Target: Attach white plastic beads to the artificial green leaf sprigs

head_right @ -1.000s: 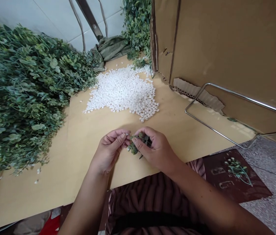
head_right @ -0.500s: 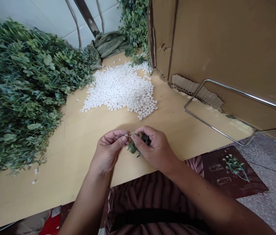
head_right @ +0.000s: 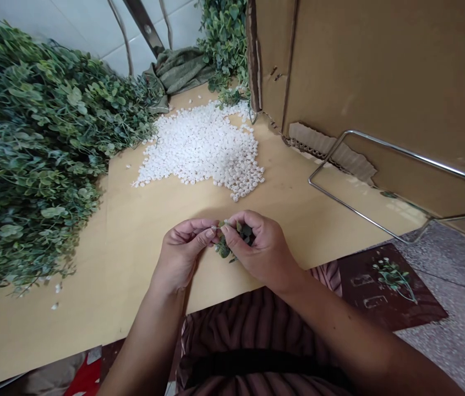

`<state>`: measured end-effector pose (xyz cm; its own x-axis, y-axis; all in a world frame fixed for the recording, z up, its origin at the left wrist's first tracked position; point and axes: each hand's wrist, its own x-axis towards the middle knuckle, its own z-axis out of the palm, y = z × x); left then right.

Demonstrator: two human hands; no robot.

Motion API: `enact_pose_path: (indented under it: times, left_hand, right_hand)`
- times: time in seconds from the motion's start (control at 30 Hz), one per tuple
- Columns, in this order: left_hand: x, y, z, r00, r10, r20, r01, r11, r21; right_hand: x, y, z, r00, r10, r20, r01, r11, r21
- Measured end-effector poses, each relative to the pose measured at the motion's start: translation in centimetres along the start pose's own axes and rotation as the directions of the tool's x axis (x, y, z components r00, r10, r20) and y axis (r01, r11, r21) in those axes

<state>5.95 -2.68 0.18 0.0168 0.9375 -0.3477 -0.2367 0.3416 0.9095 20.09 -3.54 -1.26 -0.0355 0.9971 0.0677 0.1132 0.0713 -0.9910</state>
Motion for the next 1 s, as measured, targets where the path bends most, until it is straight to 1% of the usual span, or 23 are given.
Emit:
enact_pose_path:
  times: [0.13,0.33,0.53,0.73,0.87,1.0]
  left_hand:
    - [0.05,-0.07,0.0,1.0,-0.001,-0.016,0.001,1.0,0.02]
    - [0.08,-0.08,0.17,1.0,-0.024,-0.017,0.024,1.0,-0.014]
    - [0.1,0.03,0.4,0.998,-0.034,-0.051,0.033,0.999,-0.024]
    - [0.05,-0.05,0.64,0.995,-0.037,-0.09,0.038,0.999,0.009]
    - [0.01,-0.05,0.77,0.996,-0.029,-0.088,0.031,0.999,0.021]
    - [0.05,-0.07,0.71,0.998,-0.033,-0.061,0.035,0.999,0.026]
  right_hand:
    - [0.01,0.01,0.03,1.0,0.004,-0.003,-0.004,1.0,0.011]
    - [-0.02,-0.01,0.05,1.0,-0.014,-0.013,0.014,1.0,-0.017]
    - [-0.08,-0.12,0.15,1.0,-0.009,-0.023,0.009,1.0,-0.002]
    - [-0.17,0.22,0.25,0.999,-0.015,-0.049,0.012,0.999,-0.05]
    - [-0.21,0.27,0.25,0.998,-0.037,-0.048,0.033,0.996,-0.077]
    - [-0.2,0.35,0.21,0.998,-0.04,-0.05,0.036,0.995,-0.092]
